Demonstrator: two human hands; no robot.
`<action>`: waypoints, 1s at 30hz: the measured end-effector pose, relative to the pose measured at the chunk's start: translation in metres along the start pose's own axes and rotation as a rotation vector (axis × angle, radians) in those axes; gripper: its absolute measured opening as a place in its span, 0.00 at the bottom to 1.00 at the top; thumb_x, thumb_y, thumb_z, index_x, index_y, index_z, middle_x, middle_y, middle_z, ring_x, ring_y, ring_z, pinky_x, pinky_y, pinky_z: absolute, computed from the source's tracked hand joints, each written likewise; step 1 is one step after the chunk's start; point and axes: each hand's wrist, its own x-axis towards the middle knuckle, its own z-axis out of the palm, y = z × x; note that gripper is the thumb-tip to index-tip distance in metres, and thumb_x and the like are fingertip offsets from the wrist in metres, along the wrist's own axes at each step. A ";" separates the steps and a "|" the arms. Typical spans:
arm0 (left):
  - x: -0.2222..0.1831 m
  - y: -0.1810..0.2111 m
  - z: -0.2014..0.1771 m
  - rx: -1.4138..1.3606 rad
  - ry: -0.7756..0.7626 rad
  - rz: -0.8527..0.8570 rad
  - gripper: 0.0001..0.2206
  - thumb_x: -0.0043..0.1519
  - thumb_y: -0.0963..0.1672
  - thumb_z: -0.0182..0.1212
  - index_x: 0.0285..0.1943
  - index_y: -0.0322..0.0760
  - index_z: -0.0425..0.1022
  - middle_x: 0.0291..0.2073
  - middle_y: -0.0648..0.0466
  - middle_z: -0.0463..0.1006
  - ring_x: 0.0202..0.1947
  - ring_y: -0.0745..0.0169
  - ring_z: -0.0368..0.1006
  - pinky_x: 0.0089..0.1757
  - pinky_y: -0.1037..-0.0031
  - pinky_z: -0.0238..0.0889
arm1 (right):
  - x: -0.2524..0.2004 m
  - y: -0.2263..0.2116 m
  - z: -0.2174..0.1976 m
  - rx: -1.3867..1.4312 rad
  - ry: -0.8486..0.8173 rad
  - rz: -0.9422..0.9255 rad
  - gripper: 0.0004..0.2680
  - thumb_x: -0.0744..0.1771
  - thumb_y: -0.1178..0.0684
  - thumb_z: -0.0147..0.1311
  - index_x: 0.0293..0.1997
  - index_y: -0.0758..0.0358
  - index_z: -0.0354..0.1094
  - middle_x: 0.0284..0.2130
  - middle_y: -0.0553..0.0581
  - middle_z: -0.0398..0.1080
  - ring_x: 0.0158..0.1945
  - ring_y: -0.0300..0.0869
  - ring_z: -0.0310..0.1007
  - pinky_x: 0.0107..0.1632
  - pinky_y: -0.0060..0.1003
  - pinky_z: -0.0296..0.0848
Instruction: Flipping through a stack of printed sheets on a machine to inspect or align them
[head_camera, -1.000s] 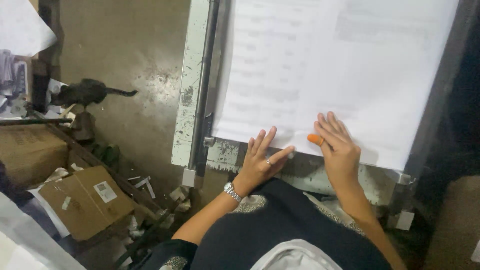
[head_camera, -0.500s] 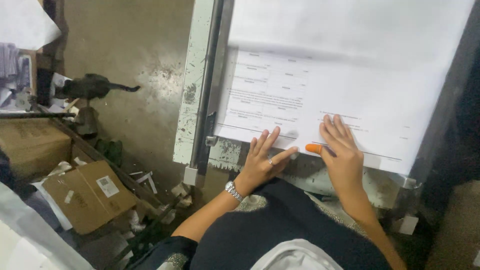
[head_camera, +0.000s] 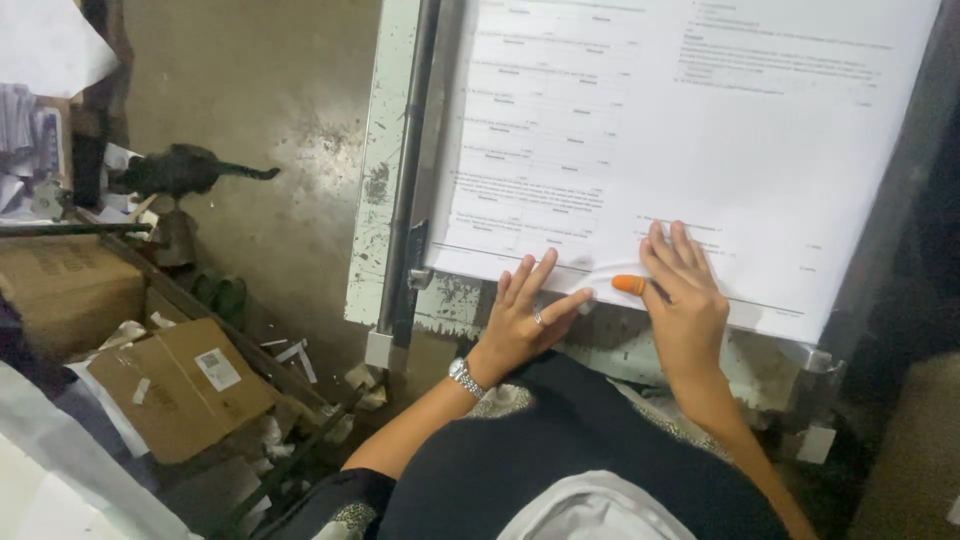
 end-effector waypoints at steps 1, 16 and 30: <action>0.000 0.003 -0.001 0.001 0.001 -0.001 0.25 0.56 0.51 0.68 0.64 0.74 0.72 0.72 0.50 0.65 0.76 0.52 0.51 0.72 0.62 0.27 | -0.001 0.002 0.001 0.000 -0.001 -0.001 0.17 0.62 0.52 0.71 0.54 0.62 0.77 0.58 0.59 0.74 0.66 0.54 0.67 0.70 0.45 0.62; 0.002 0.001 -0.002 0.006 0.019 0.005 0.24 0.57 0.51 0.67 0.64 0.75 0.72 0.71 0.50 0.66 0.75 0.51 0.53 0.72 0.62 0.28 | 0.002 0.008 -0.002 -0.031 0.033 -0.048 0.12 0.64 0.59 0.68 0.52 0.63 0.78 0.55 0.60 0.76 0.63 0.52 0.71 0.67 0.44 0.67; 0.002 0.002 -0.002 0.000 0.020 0.002 0.24 0.57 0.51 0.67 0.64 0.75 0.72 0.71 0.50 0.67 0.75 0.51 0.53 0.72 0.62 0.27 | -0.004 0.010 -0.003 -0.005 -0.020 -0.033 0.19 0.61 0.55 0.71 0.56 0.69 0.74 0.58 0.64 0.72 0.66 0.56 0.67 0.70 0.48 0.63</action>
